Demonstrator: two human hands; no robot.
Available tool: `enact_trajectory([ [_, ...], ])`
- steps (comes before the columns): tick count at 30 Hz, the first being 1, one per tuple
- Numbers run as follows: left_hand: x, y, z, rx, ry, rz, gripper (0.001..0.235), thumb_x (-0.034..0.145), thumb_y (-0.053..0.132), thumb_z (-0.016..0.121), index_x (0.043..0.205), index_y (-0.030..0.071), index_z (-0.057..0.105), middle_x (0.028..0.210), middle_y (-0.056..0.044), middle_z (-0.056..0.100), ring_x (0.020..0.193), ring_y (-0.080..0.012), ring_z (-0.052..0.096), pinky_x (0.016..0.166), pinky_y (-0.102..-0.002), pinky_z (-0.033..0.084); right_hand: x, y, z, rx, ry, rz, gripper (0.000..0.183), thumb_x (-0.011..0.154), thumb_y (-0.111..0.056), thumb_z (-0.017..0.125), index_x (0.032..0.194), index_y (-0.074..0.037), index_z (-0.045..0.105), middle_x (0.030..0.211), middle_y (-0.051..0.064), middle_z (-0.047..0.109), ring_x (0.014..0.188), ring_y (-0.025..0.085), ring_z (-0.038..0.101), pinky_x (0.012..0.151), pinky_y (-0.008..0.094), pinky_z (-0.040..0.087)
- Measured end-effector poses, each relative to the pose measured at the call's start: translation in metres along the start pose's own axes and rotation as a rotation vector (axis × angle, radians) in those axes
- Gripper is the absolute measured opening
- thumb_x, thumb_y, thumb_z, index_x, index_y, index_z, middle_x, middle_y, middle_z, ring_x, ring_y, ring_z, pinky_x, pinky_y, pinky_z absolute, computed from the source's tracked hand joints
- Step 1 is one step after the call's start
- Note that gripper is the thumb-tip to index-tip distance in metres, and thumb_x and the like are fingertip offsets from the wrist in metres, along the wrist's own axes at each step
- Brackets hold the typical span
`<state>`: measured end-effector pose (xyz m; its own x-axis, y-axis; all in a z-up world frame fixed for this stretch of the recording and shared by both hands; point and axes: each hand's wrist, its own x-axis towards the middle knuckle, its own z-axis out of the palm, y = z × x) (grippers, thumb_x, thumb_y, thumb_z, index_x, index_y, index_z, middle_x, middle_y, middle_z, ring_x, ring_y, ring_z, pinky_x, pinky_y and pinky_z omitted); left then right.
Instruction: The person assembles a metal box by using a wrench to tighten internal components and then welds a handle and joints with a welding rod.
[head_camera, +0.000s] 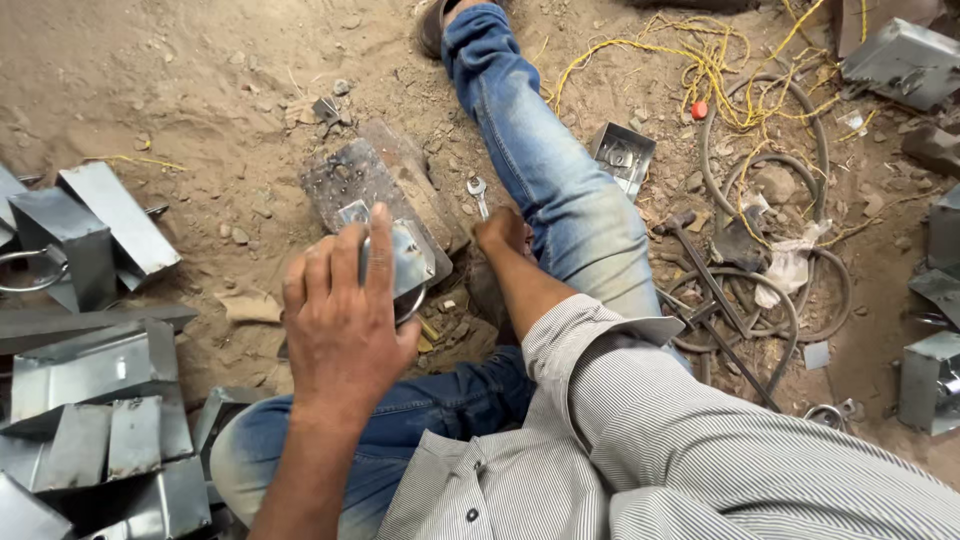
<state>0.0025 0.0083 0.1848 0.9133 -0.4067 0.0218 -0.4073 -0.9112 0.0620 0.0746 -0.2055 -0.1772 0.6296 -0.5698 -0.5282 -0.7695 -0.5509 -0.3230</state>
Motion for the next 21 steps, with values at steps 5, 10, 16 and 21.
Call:
enact_trajectory([
  [5,0.001,-0.005,0.012,0.033,0.130,0.035,0.101,0.068,0.027,0.086,0.156,0.009,0.041,0.134,-0.010,0.060,0.122,-0.0291,0.056,0.107,-0.046,0.039,-0.005,0.000,-0.002,0.002,0.007,0.002,0.035,0.079,-0.024,0.080,0.110,-0.007,0.073,0.124,0.021,0.068,0.118,0.039,0.065,0.101,0.047,0.053],
  [10,0.011,-0.008,0.011,0.055,0.152,0.020,0.072,0.080,0.018,0.081,0.146,0.013,0.051,0.123,-0.008,0.067,0.110,-0.0261,0.063,0.096,-0.042,0.047,0.002,0.006,0.007,0.050,0.041,0.080,0.032,0.081,-0.018,0.080,0.110,-0.006,0.072,0.122,0.021,0.069,0.118,0.040,0.066,0.098,0.048,0.054],
  [16,0.031,-0.023,0.010,0.007,0.094,-0.033,0.062,0.077,0.013,0.079,0.135,0.010,0.056,0.116,-0.013,0.070,0.105,-0.0287,0.067,0.087,-0.044,0.051,0.024,0.017,0.033,0.026,0.007,0.093,0.030,0.083,-0.019,0.079,0.110,-0.004,0.076,0.119,0.023,0.073,0.115,0.038,0.071,0.096,0.046,0.058],
  [21,0.036,-0.043,0.012,-0.114,0.001,-0.188,0.071,0.076,0.011,0.082,0.141,0.005,0.053,0.116,-0.018,0.068,0.109,-0.0335,0.065,0.096,-0.051,0.048,0.039,0.026,0.050,0.068,0.111,0.061,0.027,0.082,-0.016,0.078,0.106,-0.004,0.077,0.113,0.023,0.072,0.108,0.039,0.069,0.091,0.047,0.057],
])
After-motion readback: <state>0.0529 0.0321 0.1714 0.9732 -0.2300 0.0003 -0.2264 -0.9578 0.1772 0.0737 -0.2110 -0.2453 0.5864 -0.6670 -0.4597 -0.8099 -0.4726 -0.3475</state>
